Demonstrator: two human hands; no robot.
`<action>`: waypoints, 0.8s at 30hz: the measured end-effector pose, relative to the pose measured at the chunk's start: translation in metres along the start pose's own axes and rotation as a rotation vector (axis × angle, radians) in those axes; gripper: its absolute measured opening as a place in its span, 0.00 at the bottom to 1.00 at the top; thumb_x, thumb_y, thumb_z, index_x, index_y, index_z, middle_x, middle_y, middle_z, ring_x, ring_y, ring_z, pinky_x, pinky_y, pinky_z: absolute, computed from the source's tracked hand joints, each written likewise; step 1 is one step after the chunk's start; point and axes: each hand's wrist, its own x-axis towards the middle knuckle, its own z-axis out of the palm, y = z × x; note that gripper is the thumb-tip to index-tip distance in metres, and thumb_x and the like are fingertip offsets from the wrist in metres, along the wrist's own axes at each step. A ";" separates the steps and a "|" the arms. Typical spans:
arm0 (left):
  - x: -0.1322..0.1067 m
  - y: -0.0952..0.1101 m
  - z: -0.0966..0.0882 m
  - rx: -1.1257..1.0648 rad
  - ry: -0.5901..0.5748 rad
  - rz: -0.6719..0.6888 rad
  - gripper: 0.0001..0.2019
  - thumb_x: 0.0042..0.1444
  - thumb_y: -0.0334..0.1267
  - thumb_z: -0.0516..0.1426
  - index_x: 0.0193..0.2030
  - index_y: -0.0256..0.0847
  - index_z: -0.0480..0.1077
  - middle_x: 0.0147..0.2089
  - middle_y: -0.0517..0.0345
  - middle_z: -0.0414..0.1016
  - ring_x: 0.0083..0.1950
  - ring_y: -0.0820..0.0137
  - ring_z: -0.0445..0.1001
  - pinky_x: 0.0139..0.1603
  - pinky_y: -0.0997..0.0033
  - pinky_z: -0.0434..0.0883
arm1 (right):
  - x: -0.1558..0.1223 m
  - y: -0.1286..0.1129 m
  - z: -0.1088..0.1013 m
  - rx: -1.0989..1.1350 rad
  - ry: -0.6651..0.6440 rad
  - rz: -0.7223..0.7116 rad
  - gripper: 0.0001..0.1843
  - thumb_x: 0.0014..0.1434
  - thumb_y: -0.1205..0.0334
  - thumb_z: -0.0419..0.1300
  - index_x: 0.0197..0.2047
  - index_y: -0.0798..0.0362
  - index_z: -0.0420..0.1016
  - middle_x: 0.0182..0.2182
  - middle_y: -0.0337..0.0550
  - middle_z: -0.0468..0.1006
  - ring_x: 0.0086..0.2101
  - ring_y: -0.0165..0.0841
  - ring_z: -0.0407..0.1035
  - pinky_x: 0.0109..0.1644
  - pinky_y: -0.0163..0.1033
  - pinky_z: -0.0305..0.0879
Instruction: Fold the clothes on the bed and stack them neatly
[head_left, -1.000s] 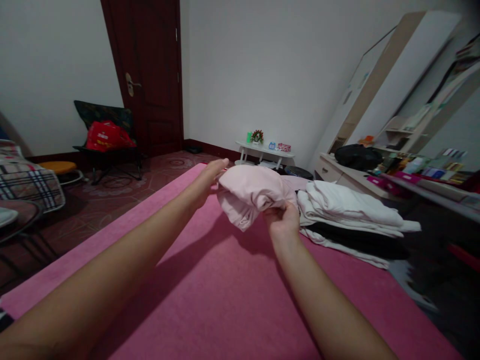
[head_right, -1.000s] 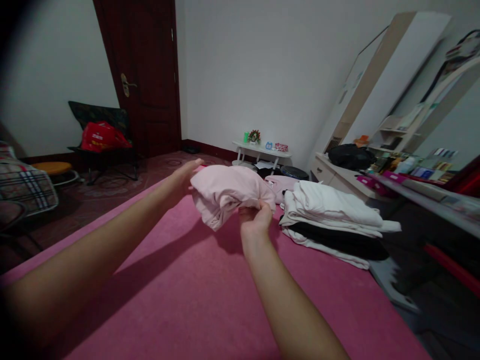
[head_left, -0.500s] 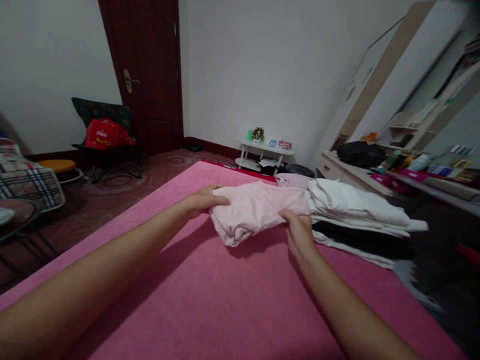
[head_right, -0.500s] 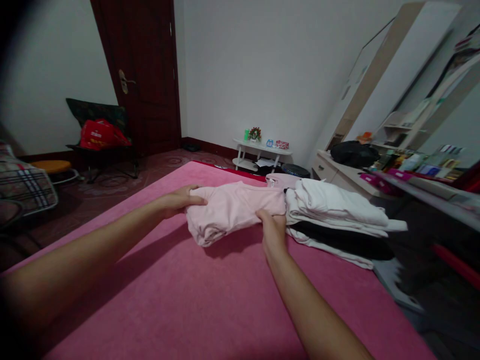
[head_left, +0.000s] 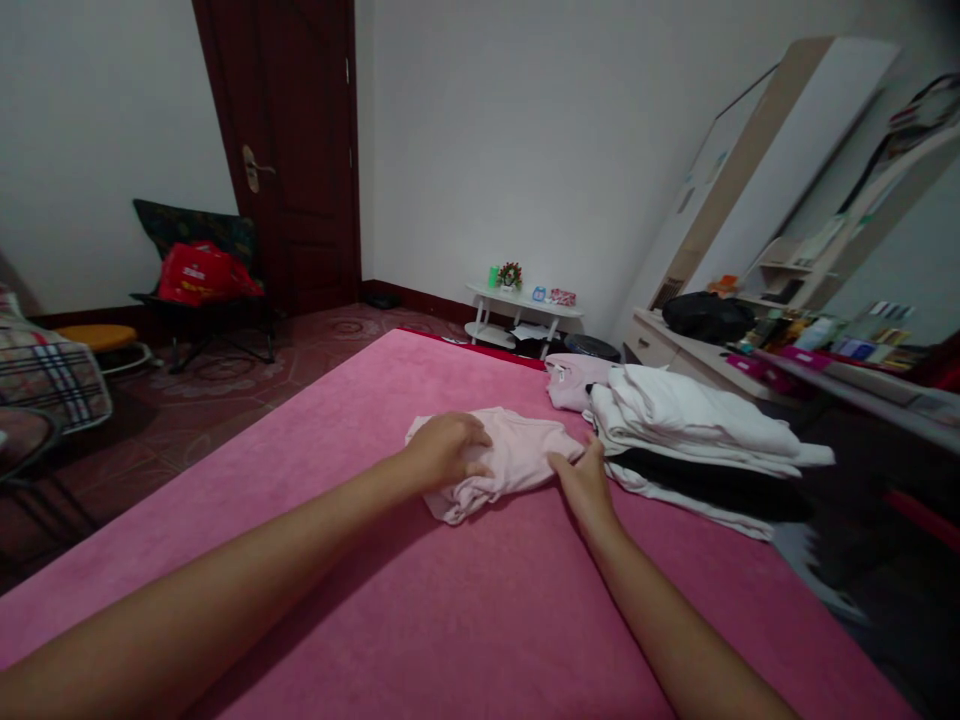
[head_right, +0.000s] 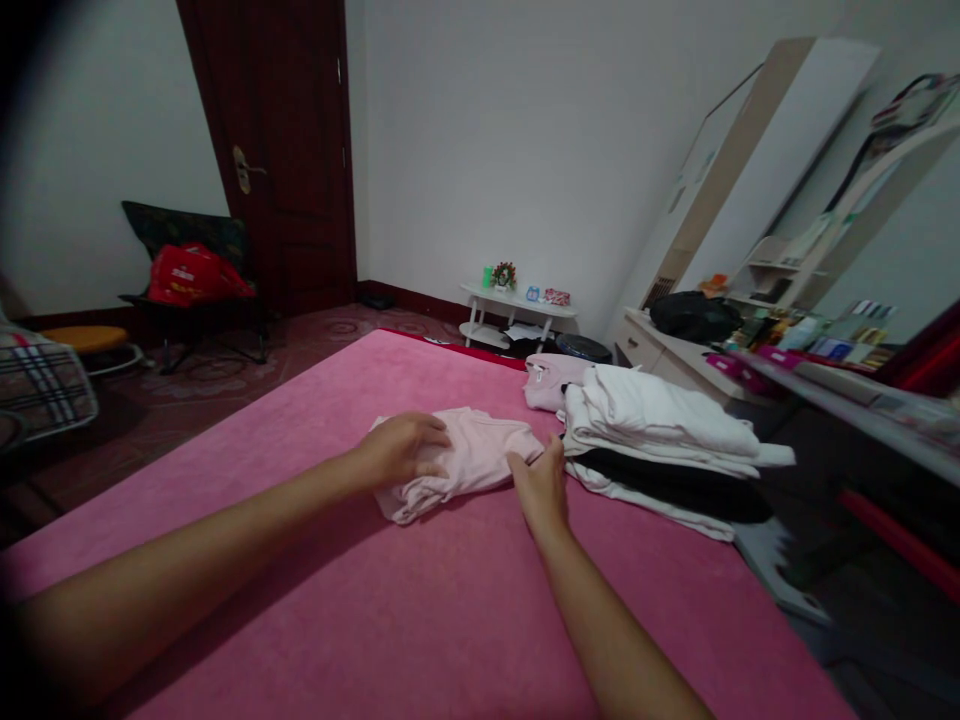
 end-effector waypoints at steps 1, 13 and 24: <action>-0.001 0.002 0.005 0.040 -0.011 -0.003 0.25 0.50 0.54 0.61 0.53 0.46 0.73 0.57 0.51 0.71 0.58 0.56 0.67 0.60 0.57 0.63 | -0.002 -0.007 -0.005 -0.092 0.091 -0.087 0.40 0.50 0.56 0.58 0.64 0.60 0.51 0.58 0.63 0.63 0.55 0.50 0.63 0.55 0.56 0.66; -0.010 0.014 0.025 0.159 -0.126 -0.104 0.58 0.34 0.72 0.58 0.70 0.46 0.48 0.73 0.46 0.45 0.71 0.43 0.43 0.66 0.36 0.43 | -0.014 -0.064 0.036 -0.385 -0.655 -0.478 0.37 0.65 0.39 0.36 0.70 0.51 0.45 0.69 0.45 0.47 0.68 0.40 0.36 0.68 0.58 0.33; -0.002 0.003 0.016 0.127 -0.188 -0.061 0.51 0.40 0.75 0.51 0.67 0.45 0.57 0.71 0.44 0.51 0.69 0.45 0.51 0.65 0.46 0.52 | 0.045 -0.002 0.032 -0.633 -0.653 -0.022 0.35 0.66 0.42 0.31 0.69 0.46 0.49 0.69 0.42 0.46 0.67 0.46 0.40 0.66 0.65 0.35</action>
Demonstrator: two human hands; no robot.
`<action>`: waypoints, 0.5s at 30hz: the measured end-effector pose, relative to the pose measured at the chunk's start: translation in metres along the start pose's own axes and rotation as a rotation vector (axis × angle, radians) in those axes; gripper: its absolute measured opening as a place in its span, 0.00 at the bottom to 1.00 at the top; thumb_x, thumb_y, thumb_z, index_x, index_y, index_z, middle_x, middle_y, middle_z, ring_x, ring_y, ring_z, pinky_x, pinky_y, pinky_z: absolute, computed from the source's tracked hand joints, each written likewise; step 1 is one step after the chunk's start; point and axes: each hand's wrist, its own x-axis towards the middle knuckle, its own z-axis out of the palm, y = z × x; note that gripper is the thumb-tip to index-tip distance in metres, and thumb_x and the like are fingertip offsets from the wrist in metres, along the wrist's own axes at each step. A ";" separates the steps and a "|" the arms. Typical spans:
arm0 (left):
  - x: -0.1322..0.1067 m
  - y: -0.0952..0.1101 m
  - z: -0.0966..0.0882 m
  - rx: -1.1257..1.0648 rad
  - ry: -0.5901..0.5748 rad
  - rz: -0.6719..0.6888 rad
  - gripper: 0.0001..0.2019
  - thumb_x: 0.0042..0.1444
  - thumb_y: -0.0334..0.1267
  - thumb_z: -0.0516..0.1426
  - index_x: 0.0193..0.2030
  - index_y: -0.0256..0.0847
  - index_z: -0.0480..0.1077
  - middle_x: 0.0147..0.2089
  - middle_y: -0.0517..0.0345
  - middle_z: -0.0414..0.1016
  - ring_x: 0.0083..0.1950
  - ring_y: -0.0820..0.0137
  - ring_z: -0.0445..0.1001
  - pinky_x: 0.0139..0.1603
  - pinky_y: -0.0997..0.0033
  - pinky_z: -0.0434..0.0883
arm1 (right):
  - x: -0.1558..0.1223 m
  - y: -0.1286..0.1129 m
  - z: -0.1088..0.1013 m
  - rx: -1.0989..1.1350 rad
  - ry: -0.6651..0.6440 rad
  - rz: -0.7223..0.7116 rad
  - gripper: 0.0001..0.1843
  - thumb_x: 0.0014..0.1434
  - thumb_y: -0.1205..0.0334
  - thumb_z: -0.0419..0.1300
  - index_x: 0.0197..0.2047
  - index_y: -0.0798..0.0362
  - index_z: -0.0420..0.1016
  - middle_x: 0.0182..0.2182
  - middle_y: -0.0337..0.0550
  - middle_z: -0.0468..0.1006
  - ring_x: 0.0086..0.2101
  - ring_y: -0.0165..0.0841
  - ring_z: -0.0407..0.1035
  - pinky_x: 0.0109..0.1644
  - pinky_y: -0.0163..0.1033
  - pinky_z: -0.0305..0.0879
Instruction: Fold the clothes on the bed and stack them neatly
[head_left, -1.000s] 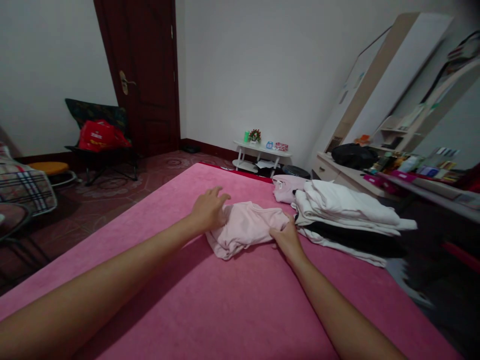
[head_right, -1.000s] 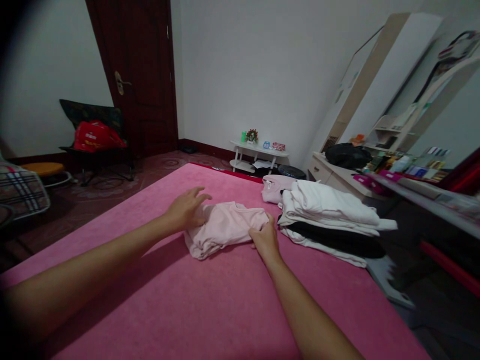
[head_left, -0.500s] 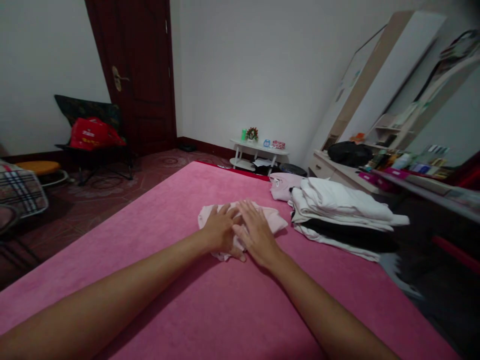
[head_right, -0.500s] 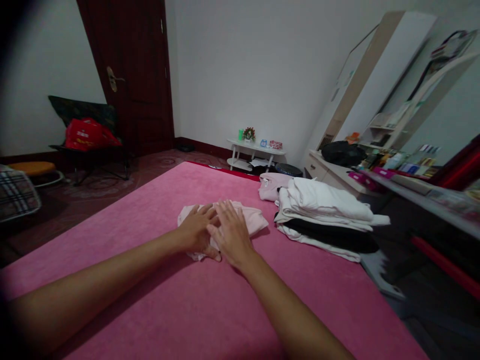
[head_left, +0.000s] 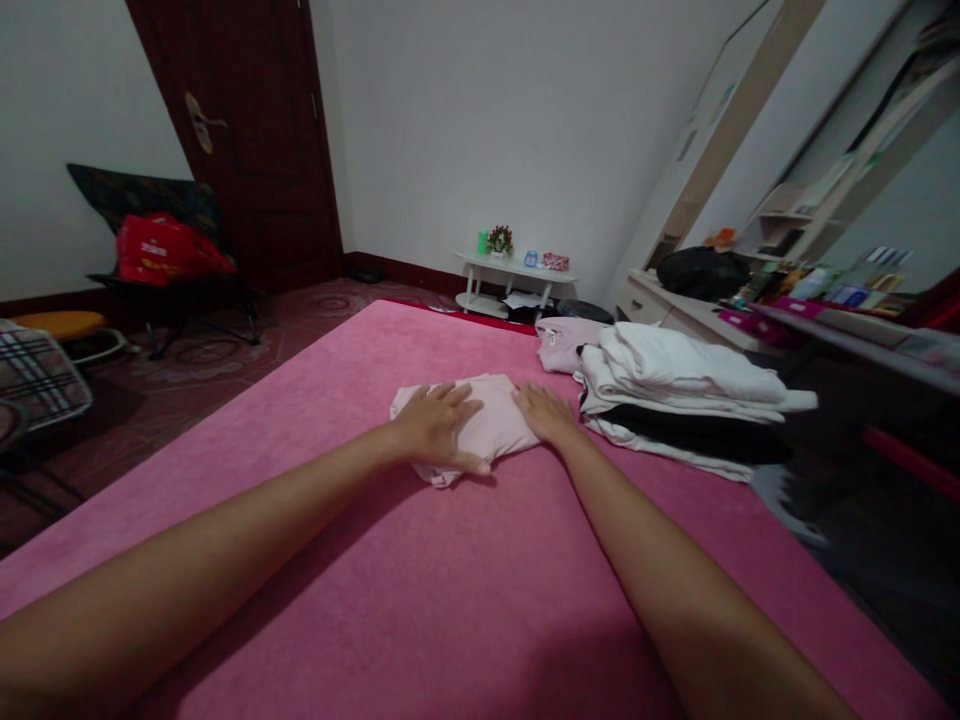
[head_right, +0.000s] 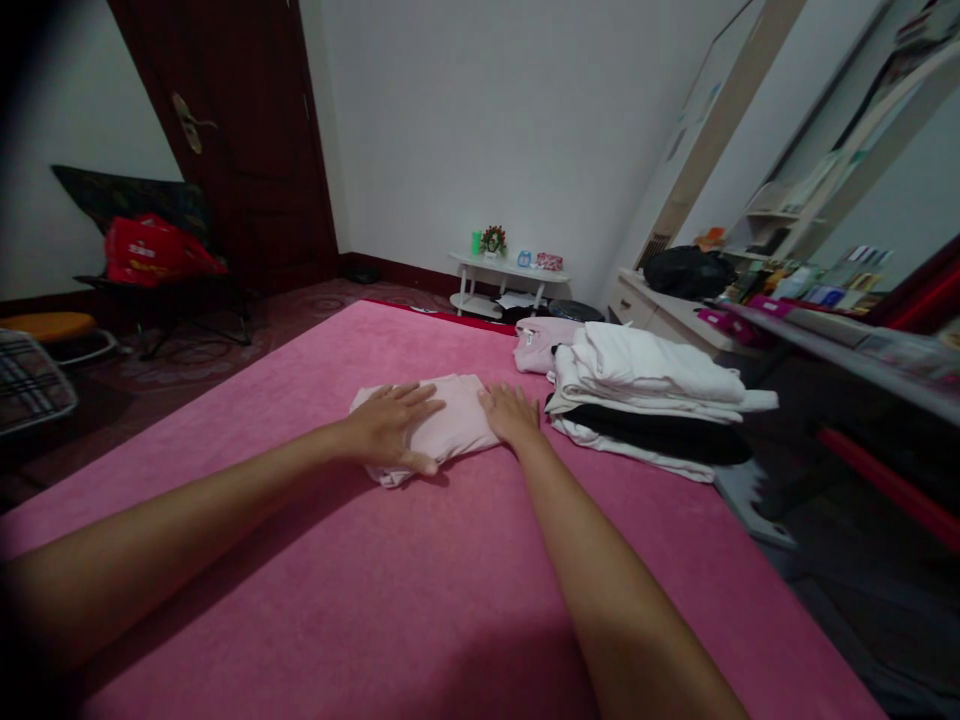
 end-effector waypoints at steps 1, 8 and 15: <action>0.006 -0.001 -0.005 -0.028 -0.008 -0.015 0.45 0.45 0.73 0.49 0.63 0.45 0.64 0.67 0.44 0.60 0.65 0.48 0.58 0.62 0.50 0.57 | 0.000 -0.001 0.001 0.005 0.024 0.001 0.34 0.66 0.42 0.32 0.69 0.46 0.50 0.69 0.43 0.47 0.67 0.47 0.41 0.66 0.65 0.36; 0.042 0.002 -0.007 -0.076 0.152 -0.285 0.19 0.54 0.57 0.55 0.39 0.46 0.78 0.42 0.52 0.78 0.42 0.62 0.74 0.39 0.69 0.66 | -0.003 0.002 0.010 0.072 0.150 0.002 0.30 0.66 0.44 0.36 0.66 0.44 0.59 0.67 0.42 0.54 0.65 0.47 0.47 0.66 0.62 0.40; 0.030 0.009 0.008 0.033 0.336 -0.242 0.17 0.60 0.48 0.51 0.43 0.42 0.76 0.44 0.49 0.75 0.46 0.61 0.71 0.47 0.63 0.66 | 0.001 0.009 0.014 0.114 0.208 -0.035 0.28 0.66 0.47 0.40 0.62 0.47 0.66 0.64 0.44 0.60 0.63 0.42 0.53 0.66 0.52 0.44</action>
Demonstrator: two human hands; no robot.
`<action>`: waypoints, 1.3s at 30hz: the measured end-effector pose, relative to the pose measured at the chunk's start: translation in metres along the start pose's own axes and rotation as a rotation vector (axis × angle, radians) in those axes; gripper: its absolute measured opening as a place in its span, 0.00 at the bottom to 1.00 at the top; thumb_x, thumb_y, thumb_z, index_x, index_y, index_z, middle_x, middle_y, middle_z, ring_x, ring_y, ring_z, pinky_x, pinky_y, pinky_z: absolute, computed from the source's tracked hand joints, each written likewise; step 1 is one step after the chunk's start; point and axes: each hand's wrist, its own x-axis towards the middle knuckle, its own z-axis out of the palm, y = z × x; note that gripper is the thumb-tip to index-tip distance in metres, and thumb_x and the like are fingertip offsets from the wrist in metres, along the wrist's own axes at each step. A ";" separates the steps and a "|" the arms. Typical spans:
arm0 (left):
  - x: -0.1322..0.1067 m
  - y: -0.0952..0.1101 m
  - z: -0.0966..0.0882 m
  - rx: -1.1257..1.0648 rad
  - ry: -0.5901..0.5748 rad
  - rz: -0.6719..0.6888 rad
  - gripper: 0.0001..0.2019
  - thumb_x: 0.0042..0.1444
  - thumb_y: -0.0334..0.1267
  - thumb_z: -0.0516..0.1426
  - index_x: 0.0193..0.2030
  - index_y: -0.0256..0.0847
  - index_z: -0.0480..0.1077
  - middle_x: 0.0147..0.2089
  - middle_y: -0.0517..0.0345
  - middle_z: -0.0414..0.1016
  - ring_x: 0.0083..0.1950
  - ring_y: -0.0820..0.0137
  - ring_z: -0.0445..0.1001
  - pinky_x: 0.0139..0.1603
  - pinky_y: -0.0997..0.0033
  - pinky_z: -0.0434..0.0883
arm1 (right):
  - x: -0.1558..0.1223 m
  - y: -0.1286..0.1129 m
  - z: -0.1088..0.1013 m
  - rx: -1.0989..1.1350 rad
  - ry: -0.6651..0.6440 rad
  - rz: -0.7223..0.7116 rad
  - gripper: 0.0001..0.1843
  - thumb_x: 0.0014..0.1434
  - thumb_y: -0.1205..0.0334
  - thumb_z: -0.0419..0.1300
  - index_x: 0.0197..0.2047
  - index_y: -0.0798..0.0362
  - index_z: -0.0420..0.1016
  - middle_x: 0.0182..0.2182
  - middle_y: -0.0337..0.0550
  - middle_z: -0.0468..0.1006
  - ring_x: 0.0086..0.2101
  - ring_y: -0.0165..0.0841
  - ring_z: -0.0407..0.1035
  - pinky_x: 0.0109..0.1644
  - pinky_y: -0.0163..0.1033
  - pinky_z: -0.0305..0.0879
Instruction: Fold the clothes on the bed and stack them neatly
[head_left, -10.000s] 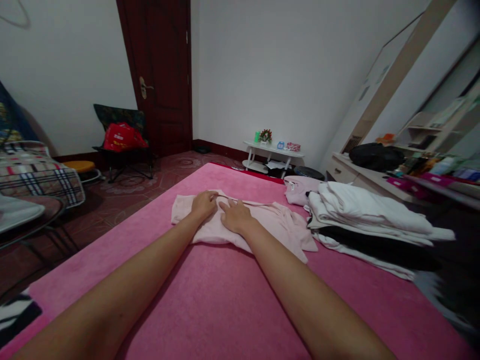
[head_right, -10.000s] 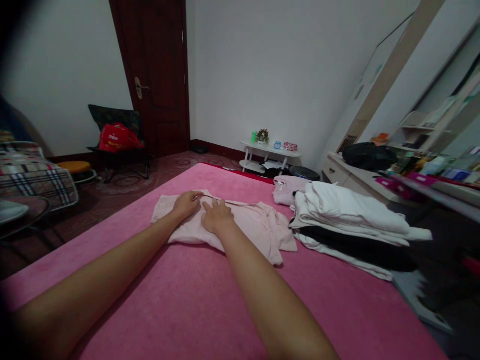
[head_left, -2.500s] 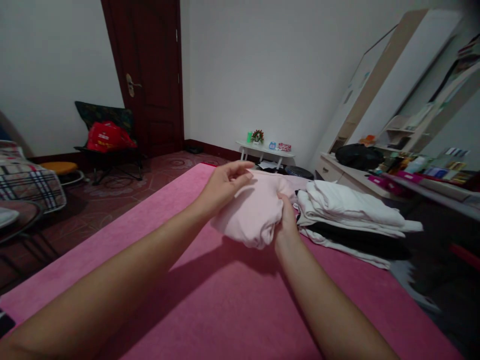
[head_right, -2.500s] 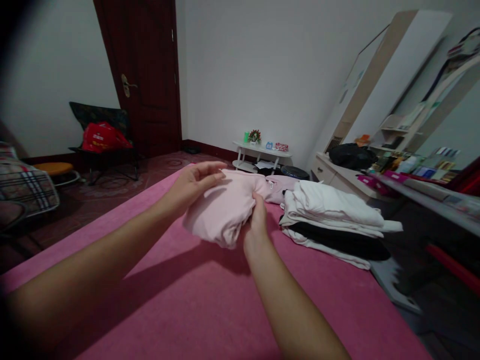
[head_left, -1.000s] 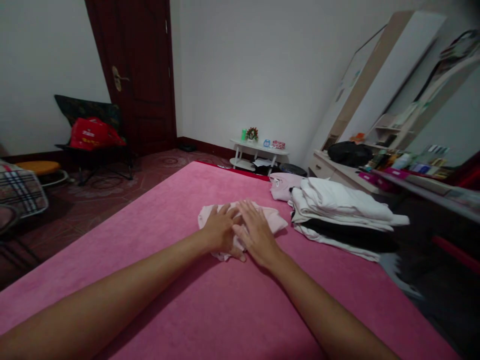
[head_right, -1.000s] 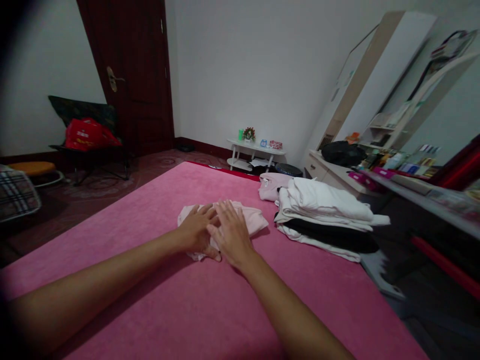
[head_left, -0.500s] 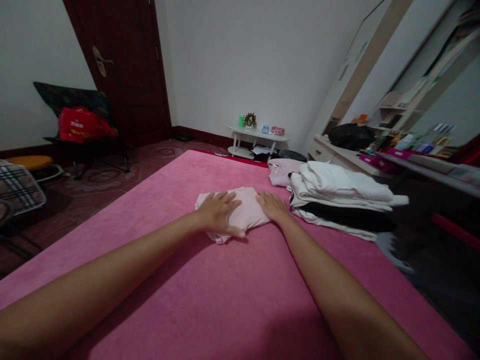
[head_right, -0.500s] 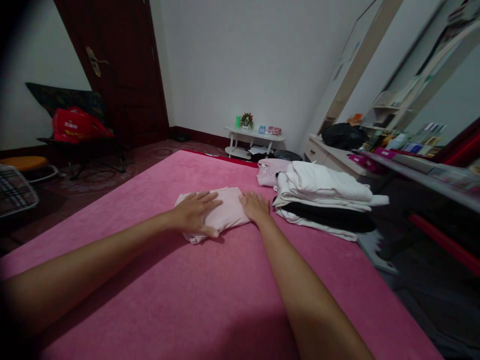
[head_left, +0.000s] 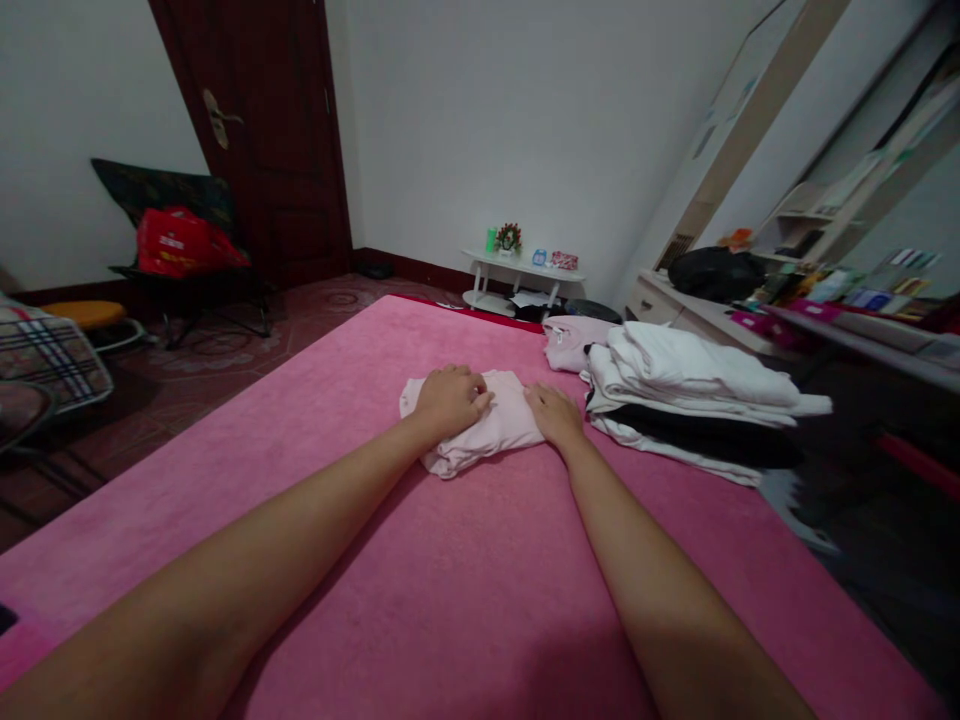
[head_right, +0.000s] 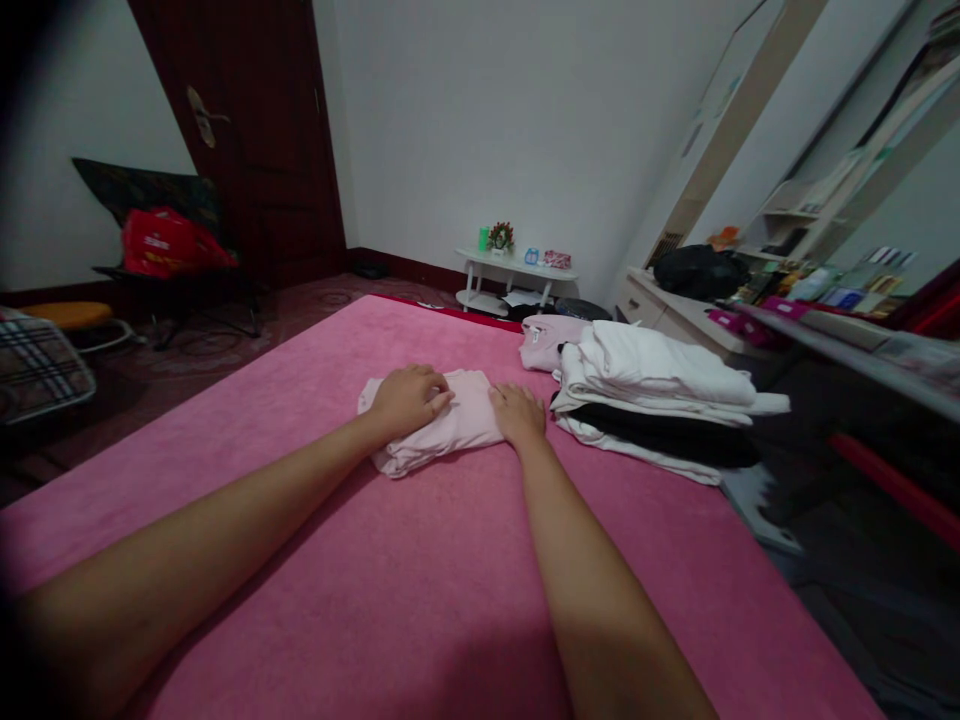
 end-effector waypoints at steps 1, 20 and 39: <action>-0.001 -0.001 -0.001 -0.009 -0.003 0.006 0.17 0.60 0.48 0.50 0.43 0.43 0.76 0.44 0.50 0.75 0.46 0.61 0.71 0.47 0.64 0.66 | 0.001 0.001 0.001 0.005 0.006 -0.006 0.28 0.66 0.47 0.41 0.61 0.47 0.66 0.64 0.44 0.61 0.63 0.41 0.54 0.66 0.51 0.45; -0.001 -0.004 0.001 -0.035 0.011 0.050 0.17 0.60 0.47 0.50 0.42 0.42 0.76 0.43 0.50 0.77 0.46 0.61 0.72 0.47 0.63 0.65 | -0.002 0.008 -0.002 0.075 0.065 -0.090 0.24 0.65 0.51 0.45 0.56 0.49 0.73 0.58 0.42 0.70 0.58 0.35 0.61 0.62 0.42 0.53; -0.002 -0.001 -0.002 -0.029 -0.003 0.045 0.17 0.61 0.46 0.50 0.43 0.42 0.76 0.44 0.49 0.77 0.46 0.62 0.72 0.48 0.63 0.66 | 0.001 0.012 0.003 0.077 0.092 -0.121 0.23 0.65 0.52 0.46 0.54 0.51 0.74 0.57 0.43 0.72 0.56 0.35 0.64 0.61 0.40 0.55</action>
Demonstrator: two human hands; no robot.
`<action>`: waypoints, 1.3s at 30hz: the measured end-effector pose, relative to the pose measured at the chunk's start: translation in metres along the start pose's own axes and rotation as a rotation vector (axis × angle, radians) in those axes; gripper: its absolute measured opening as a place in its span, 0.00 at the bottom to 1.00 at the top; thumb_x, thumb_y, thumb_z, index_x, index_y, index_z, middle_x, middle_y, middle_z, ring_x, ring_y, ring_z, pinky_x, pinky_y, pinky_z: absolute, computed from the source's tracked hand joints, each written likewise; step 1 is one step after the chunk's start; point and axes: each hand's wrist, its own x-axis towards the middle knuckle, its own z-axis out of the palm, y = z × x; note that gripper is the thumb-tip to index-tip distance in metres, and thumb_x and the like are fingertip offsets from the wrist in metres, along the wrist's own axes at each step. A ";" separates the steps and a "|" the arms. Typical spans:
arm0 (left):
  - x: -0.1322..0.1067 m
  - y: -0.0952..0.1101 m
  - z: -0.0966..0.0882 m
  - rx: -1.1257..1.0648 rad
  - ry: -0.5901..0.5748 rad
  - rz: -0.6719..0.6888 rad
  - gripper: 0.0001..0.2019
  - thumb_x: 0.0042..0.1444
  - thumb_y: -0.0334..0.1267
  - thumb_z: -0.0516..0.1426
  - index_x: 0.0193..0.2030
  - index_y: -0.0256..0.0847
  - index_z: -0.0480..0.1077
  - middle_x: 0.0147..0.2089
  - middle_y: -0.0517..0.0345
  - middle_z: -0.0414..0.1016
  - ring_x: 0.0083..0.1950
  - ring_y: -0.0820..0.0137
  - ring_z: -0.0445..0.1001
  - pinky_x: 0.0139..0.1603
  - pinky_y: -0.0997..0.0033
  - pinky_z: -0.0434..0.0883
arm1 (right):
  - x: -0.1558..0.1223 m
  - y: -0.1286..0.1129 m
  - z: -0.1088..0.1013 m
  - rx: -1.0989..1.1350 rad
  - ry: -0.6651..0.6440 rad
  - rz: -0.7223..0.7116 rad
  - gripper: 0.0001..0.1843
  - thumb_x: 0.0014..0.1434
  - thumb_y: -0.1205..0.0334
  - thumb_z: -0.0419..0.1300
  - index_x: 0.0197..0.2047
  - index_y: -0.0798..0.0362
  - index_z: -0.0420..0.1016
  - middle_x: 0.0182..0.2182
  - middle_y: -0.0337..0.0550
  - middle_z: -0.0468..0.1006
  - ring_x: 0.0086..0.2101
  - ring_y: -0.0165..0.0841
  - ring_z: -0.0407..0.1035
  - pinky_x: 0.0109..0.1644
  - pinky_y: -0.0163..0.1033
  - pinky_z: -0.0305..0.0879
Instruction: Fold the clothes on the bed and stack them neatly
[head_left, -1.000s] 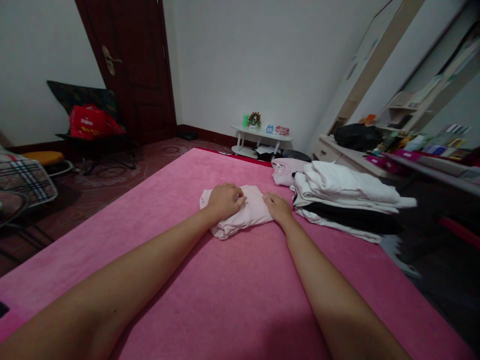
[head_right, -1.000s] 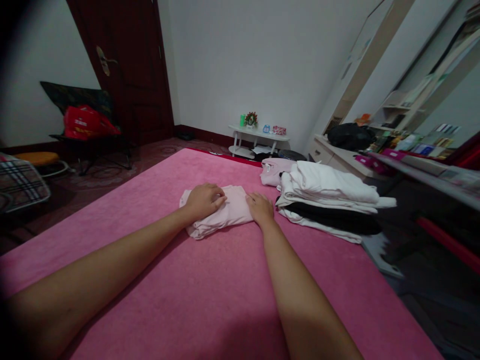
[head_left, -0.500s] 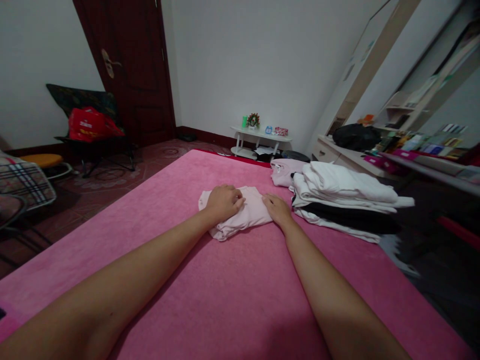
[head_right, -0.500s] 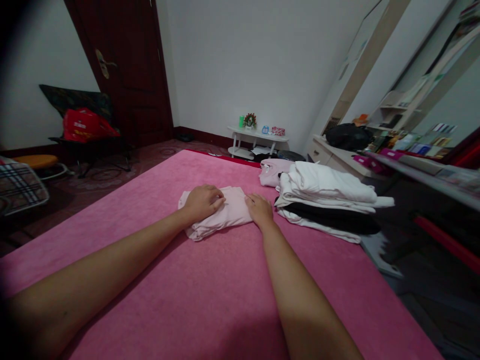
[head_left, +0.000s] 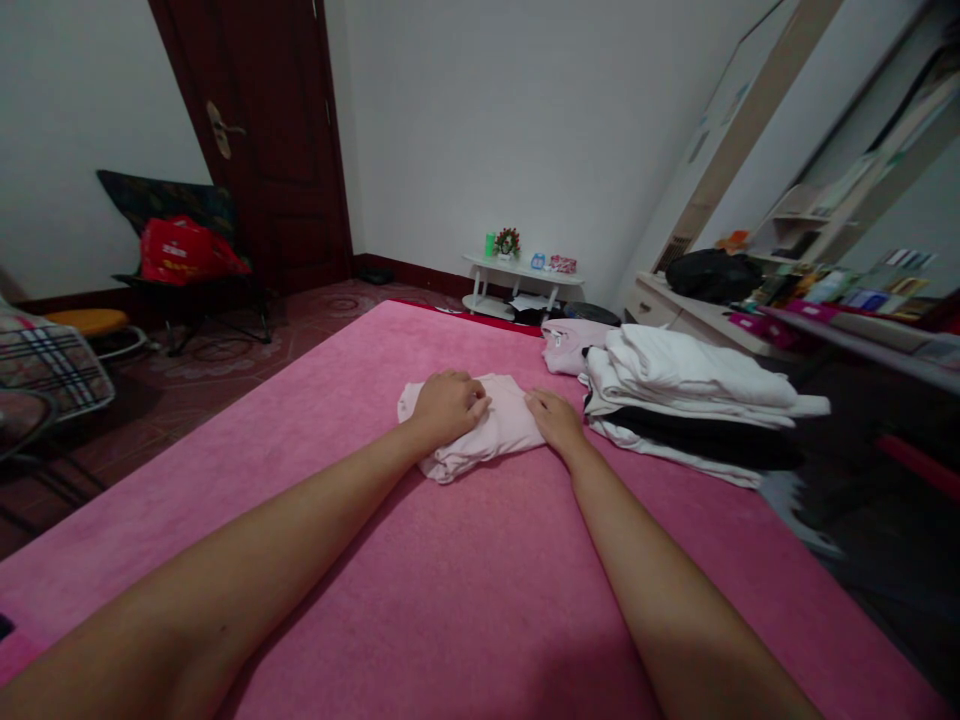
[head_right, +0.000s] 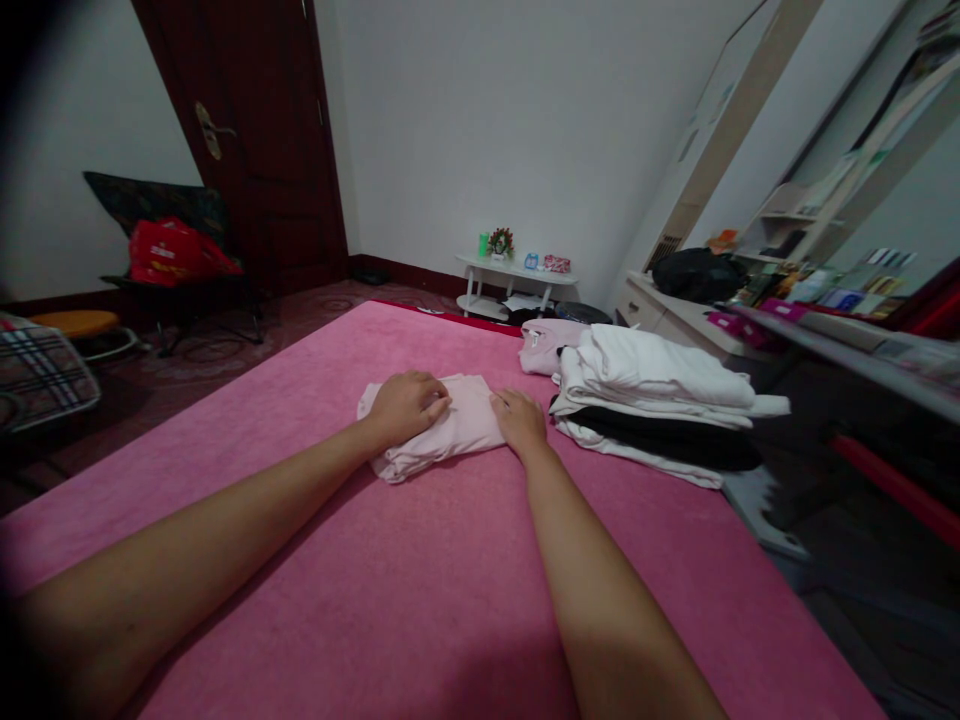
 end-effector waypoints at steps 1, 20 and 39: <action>0.000 0.000 0.000 0.001 0.002 0.000 0.17 0.60 0.46 0.50 0.43 0.42 0.76 0.44 0.49 0.77 0.46 0.61 0.72 0.47 0.63 0.66 | 0.000 0.000 0.000 0.000 0.001 -0.002 0.23 0.65 0.52 0.46 0.54 0.51 0.74 0.57 0.43 0.72 0.56 0.35 0.64 0.61 0.39 0.55; 0.000 -0.002 0.003 0.000 0.020 0.014 0.16 0.60 0.46 0.50 0.42 0.42 0.76 0.43 0.50 0.77 0.45 0.62 0.73 0.45 0.63 0.65 | 0.000 0.002 0.000 0.014 0.008 -0.031 0.22 0.65 0.53 0.46 0.52 0.50 0.75 0.54 0.43 0.74 0.54 0.36 0.66 0.59 0.40 0.57; 0.000 -0.001 0.002 0.010 0.031 0.017 0.15 0.60 0.45 0.50 0.42 0.42 0.76 0.42 0.51 0.77 0.44 0.61 0.73 0.45 0.63 0.66 | 0.002 0.003 0.002 0.021 0.015 -0.025 0.21 0.64 0.53 0.47 0.51 0.51 0.76 0.55 0.45 0.74 0.55 0.36 0.65 0.60 0.40 0.56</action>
